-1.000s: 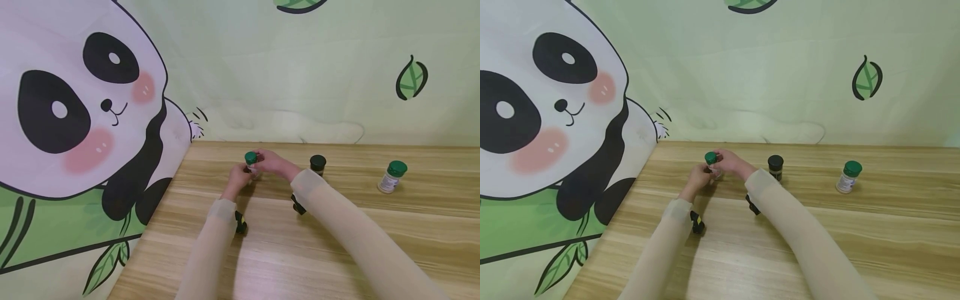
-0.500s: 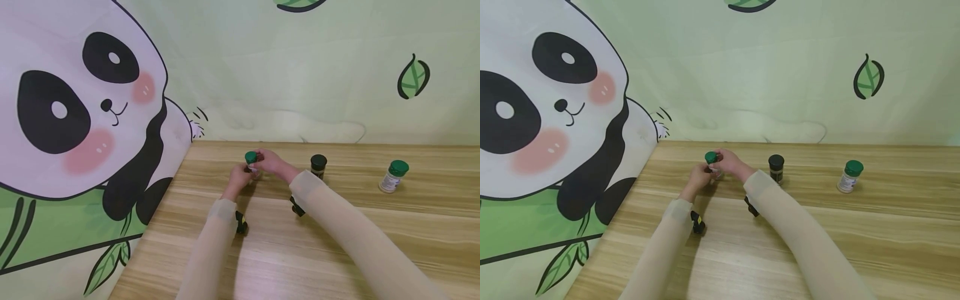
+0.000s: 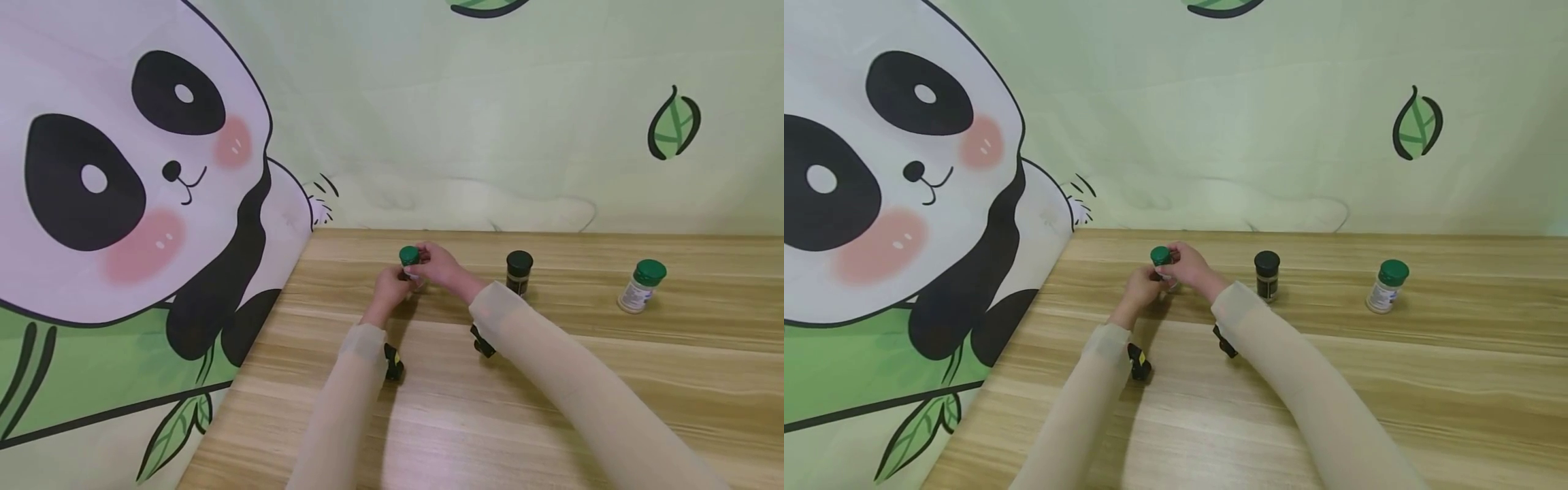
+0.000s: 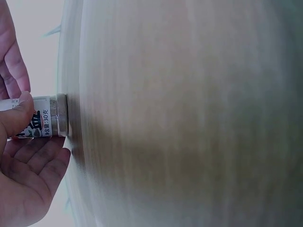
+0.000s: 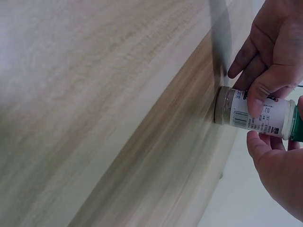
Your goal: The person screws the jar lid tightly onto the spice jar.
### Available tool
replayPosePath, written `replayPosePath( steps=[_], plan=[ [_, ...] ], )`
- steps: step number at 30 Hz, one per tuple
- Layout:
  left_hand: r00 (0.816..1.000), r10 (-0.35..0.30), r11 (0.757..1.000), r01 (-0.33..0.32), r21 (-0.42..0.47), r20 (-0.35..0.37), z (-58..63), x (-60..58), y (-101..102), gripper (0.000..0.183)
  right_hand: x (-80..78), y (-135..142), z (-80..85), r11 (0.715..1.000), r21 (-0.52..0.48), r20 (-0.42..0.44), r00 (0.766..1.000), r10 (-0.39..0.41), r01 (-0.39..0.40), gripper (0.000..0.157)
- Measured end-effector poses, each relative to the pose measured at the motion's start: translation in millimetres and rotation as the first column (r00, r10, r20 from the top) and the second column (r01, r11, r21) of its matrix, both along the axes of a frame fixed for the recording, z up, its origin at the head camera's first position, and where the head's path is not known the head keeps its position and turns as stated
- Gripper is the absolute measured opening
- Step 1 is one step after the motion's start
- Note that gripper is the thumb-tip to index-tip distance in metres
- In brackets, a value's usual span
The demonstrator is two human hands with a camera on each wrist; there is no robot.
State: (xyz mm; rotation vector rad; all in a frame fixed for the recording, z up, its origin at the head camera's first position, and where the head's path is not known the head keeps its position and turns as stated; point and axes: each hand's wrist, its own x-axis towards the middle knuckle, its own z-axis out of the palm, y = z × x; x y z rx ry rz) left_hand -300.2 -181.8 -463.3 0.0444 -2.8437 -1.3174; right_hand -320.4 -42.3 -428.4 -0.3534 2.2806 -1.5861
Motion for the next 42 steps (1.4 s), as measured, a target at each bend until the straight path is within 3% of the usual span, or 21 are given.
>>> replayPosePath(
  steps=[15, 22, 26, 29, 34, 42],
  plan=[
    [1.000, 0.005, 1.000, -0.005, 0.005, 0.008, 2.7, 2.3, 0, 0.023, 1.5, -2, -4.7, 0.999, -0.019, -0.004, 0.999, -0.050, 0.050, 0.058],
    [1.000, 0.001, 1.000, -0.001, 0.016, 0.025, 5.2, 3.5, 1, 0.022, -5.6, 7, 1.8, 0.996, -0.019, 0.036, 0.995, 0.089, -0.089, 0.067],
    [0.999, 0.008, 0.998, -0.011, 0.060, 0.038, 3.0, 2.8, 2, 0.023, -11.0, 13, 6.8, 0.976, -0.063, 0.083, 0.974, 0.211, -0.207, 0.066],
    [0.999, 0.012, 0.996, -0.016, 0.083, 0.050, 1.2, 2.5, 2, 0.023, -12.7, 16, 10.7, 0.964, -0.085, 0.123, 0.957, 0.262, -0.253, 0.064],
    [0.999, 0.010, 0.999, -0.013, 0.053, 0.046, 1.1, 2.9, 3, 0.026, -11.3, 17, 16.1, 0.964, -0.103, 0.172, 0.951, 0.259, -0.244, 0.062],
    [0.999, 0.004, 0.999, -0.006, 0.042, 0.033, 2.5, 3.0, 2, 0.030, -10.0, 14, 19.6, 0.969, -0.074, 0.145, 0.959, 0.245, -0.236, 0.055]
  ],
)
